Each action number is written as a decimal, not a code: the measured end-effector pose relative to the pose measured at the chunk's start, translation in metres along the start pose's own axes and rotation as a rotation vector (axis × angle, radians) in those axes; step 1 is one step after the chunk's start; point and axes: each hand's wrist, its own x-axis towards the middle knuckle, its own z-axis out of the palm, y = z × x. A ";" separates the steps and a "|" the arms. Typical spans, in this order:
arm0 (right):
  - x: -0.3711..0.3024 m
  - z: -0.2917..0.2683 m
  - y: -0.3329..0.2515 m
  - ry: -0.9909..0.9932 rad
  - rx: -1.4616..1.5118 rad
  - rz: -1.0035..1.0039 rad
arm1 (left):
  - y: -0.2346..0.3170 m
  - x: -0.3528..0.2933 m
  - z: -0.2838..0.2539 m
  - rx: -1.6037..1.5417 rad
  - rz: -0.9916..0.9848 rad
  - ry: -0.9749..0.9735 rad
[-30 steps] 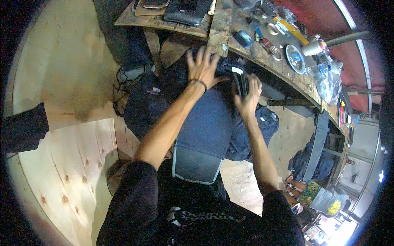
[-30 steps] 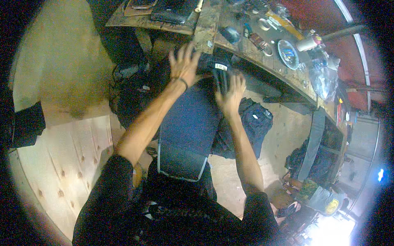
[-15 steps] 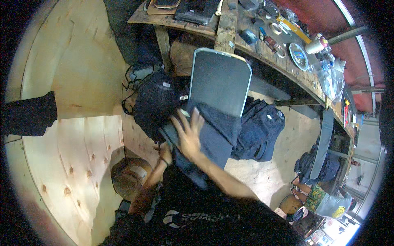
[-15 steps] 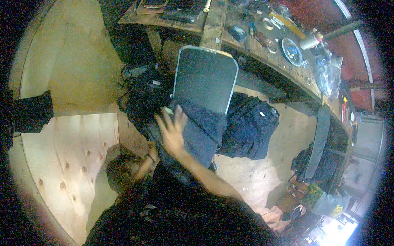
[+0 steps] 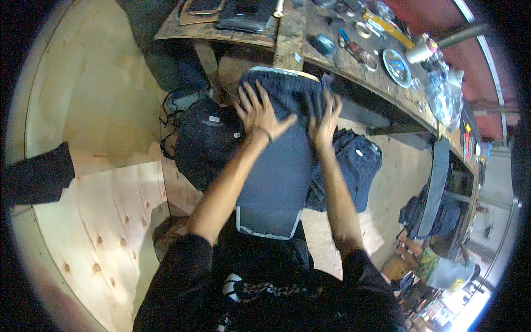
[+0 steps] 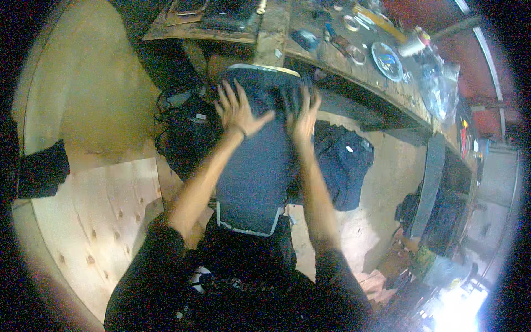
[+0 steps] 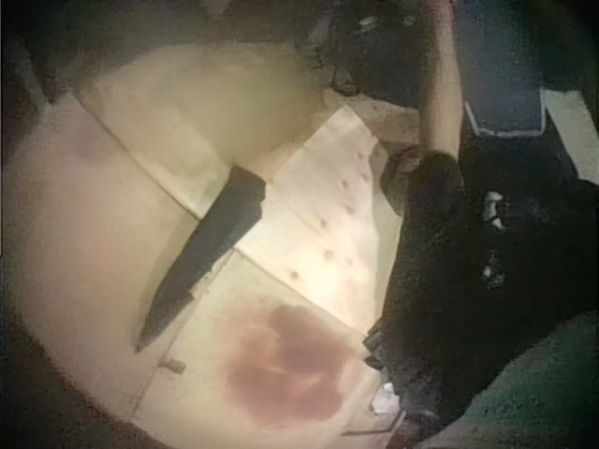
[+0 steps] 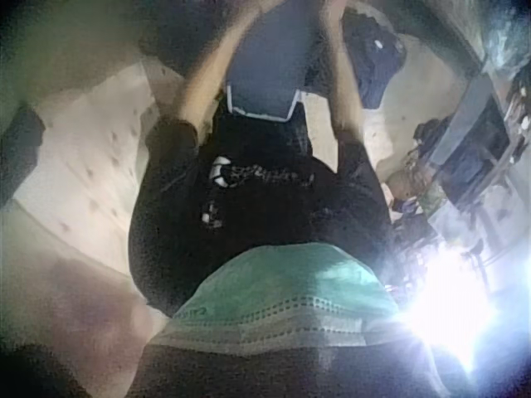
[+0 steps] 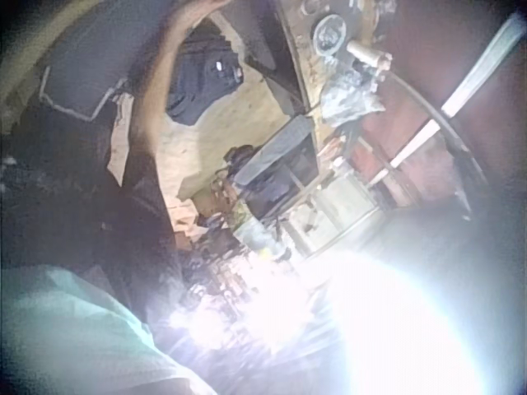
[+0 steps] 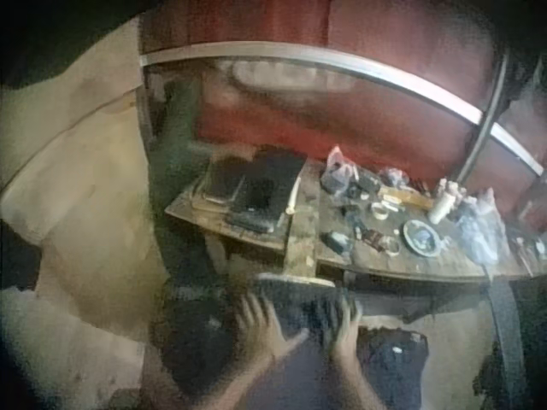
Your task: The person irons several pairs of dark-colored shorts on a small ironing board. They repeatedly place each pair on the board, smooth the fabric, and use a handheld iron to press the garment before moving to the next item.
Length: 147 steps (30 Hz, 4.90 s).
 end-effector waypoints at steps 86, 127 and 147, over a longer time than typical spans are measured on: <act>-0.058 0.001 -0.108 -1.304 0.527 -0.136 | -0.004 0.147 0.023 -0.053 0.427 0.072; -0.235 -0.058 -0.205 -0.400 -0.122 0.148 | -0.172 -0.195 -0.067 -0.154 0.518 -0.098; -0.076 0.014 -0.121 -0.677 0.294 -0.094 | 0.036 0.127 0.033 0.096 1.063 -0.137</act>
